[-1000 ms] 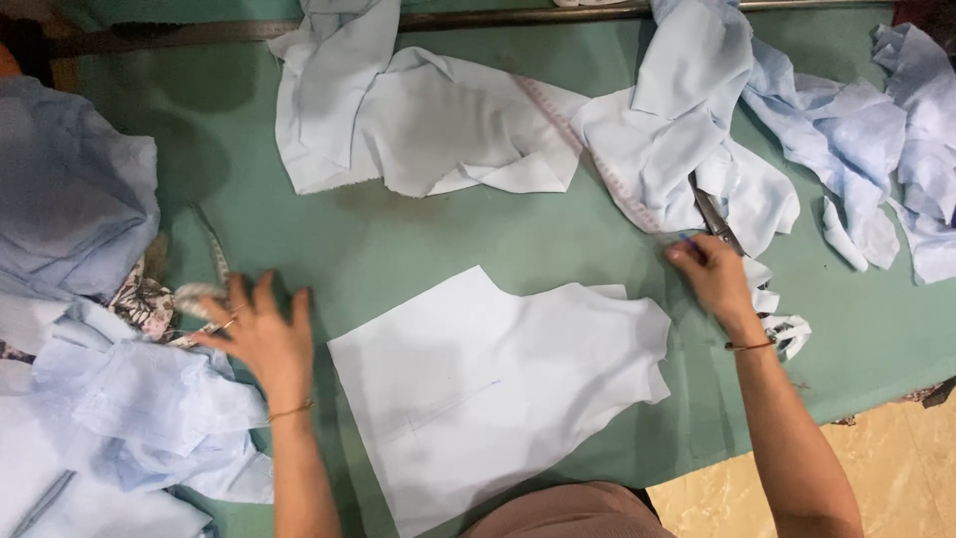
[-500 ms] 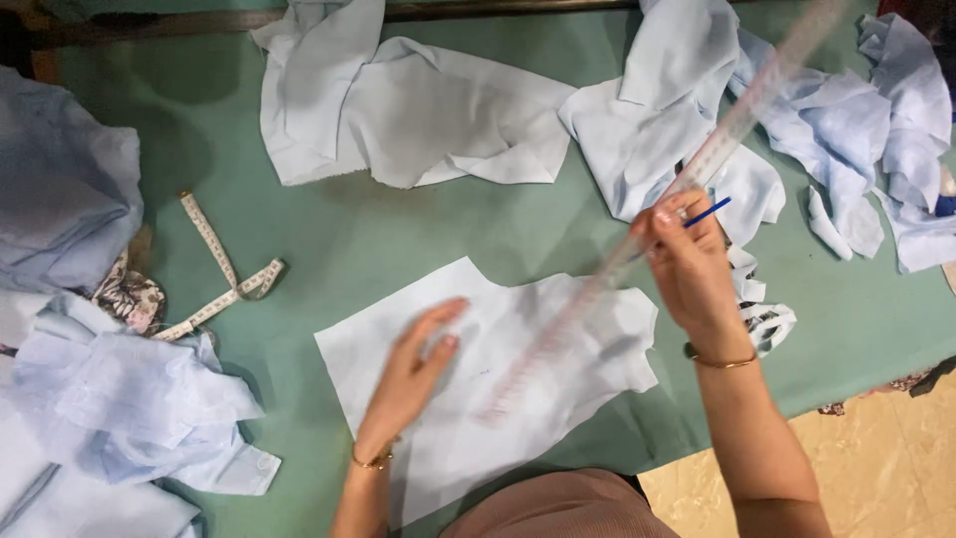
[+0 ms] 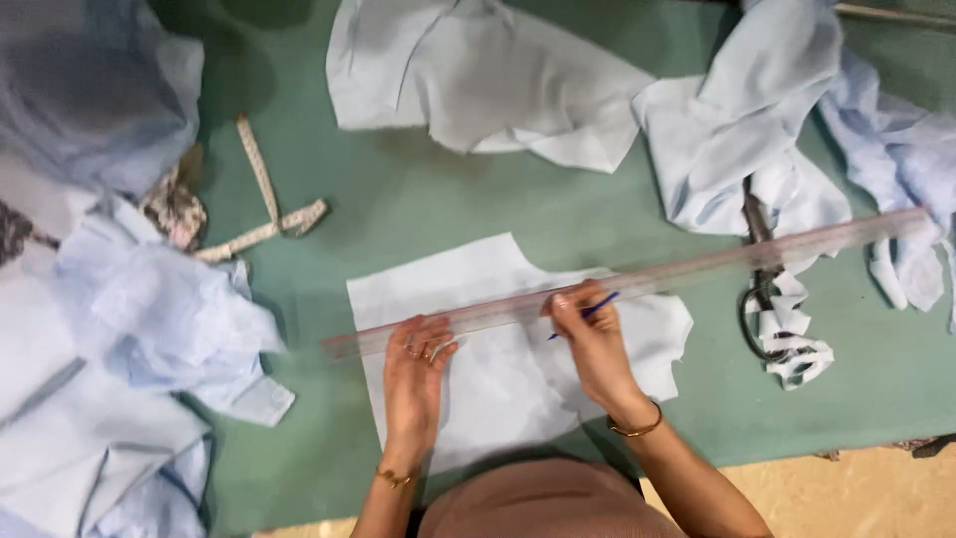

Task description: The person uses a ruler and a blue pen to draw straight lines and curves on a white paper pattern placed on a green table. They repeatedly reposition the ruler to measure and mark different sections of the pattern, including the neckline and side seams, while fabric and scissors remain nearby.

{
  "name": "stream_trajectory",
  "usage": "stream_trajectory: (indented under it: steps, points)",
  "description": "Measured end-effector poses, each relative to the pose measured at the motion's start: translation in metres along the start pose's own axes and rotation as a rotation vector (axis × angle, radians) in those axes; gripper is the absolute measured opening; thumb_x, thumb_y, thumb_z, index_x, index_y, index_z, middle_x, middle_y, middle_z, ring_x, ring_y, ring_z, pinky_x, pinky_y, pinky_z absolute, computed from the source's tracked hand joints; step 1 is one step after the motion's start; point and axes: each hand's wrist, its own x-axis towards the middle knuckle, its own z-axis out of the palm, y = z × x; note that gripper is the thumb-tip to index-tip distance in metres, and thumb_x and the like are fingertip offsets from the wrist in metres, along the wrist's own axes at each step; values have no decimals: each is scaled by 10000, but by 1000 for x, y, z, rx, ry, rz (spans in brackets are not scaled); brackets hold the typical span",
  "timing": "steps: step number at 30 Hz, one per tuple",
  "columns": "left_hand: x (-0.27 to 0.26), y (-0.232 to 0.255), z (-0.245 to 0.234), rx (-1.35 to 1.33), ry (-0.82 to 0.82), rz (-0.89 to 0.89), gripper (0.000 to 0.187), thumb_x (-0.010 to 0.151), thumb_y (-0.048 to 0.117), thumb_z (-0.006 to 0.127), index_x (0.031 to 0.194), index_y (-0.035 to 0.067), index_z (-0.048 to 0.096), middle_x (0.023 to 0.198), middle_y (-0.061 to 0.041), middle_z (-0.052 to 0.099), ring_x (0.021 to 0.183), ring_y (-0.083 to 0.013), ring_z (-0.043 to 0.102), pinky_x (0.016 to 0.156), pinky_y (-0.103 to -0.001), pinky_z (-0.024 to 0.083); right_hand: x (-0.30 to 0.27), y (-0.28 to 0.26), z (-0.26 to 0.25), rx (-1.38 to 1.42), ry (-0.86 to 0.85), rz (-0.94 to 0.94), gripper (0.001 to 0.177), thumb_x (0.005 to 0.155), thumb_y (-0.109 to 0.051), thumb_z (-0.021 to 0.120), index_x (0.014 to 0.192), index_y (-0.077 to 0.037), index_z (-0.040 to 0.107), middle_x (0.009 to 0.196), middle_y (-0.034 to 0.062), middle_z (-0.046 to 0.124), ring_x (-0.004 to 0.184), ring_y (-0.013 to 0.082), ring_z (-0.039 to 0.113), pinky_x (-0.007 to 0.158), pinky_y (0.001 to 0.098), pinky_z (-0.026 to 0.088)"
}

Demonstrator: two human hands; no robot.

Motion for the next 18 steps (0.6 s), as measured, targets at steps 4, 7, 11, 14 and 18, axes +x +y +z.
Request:
stream_trajectory:
  steps: [4, 7, 11, 14, 18]
  points:
    - [-23, 0, -22, -61, 197, 25, 245, 1103, 244, 622, 1196, 18, 611, 1180, -186, 678, 1141, -272, 672, 1038, -452, 527, -11, -4, -16, -14, -91, 71, 71, 1023, -106, 648, 1053, -82, 588, 912, 7, 603, 736, 86, 456, 670, 263, 404]
    - [-36, 21, -53, 113, 350, 45, 185, 1057, 219, 577, 1107, 54, 642, 1064, -150, 741, 990, -239, 723, 948, -423, 593, -2, -29, -69, 39, 33, 22, 196, 1028, -129, 626, 1220, -95, 607, 880, -29, 551, 733, 87, 477, 656, 259, 428]
    - [-61, 38, -111, 105, 431, 46, 167, 1066, 214, 584, 1133, 65, 618, 1095, -147, 728, 969, -212, 729, 911, -377, 597, 0, -64, -136, 53, 194, -141, 276, 1082, -102, 638, 1345, -90, 555, 957, 1, 592, 743, 84, 504, 664, 235, 417]
    - [-77, 43, -135, 175, 469, 48, 157, 1088, 208, 589, 1157, 67, 588, 1099, -163, 717, 968, -220, 728, 890, -377, 592, -13, -76, -147, -89, 319, -196, 305, 1054, -92, 652, 1330, -128, 527, 934, 26, 648, 661, 77, 510, 595, 222, 393]
    - [-91, 43, -147, 254, 515, 32, 200, 1086, 207, 578, 1205, 63, 509, 1110, -195, 717, 961, -235, 734, 868, -371, 598, -28, -46, -191, -500, 404, -187, 193, 1085, -49, 700, 1255, -53, 609, 864, -10, 628, 682, 42, 471, 606, 214, 349]
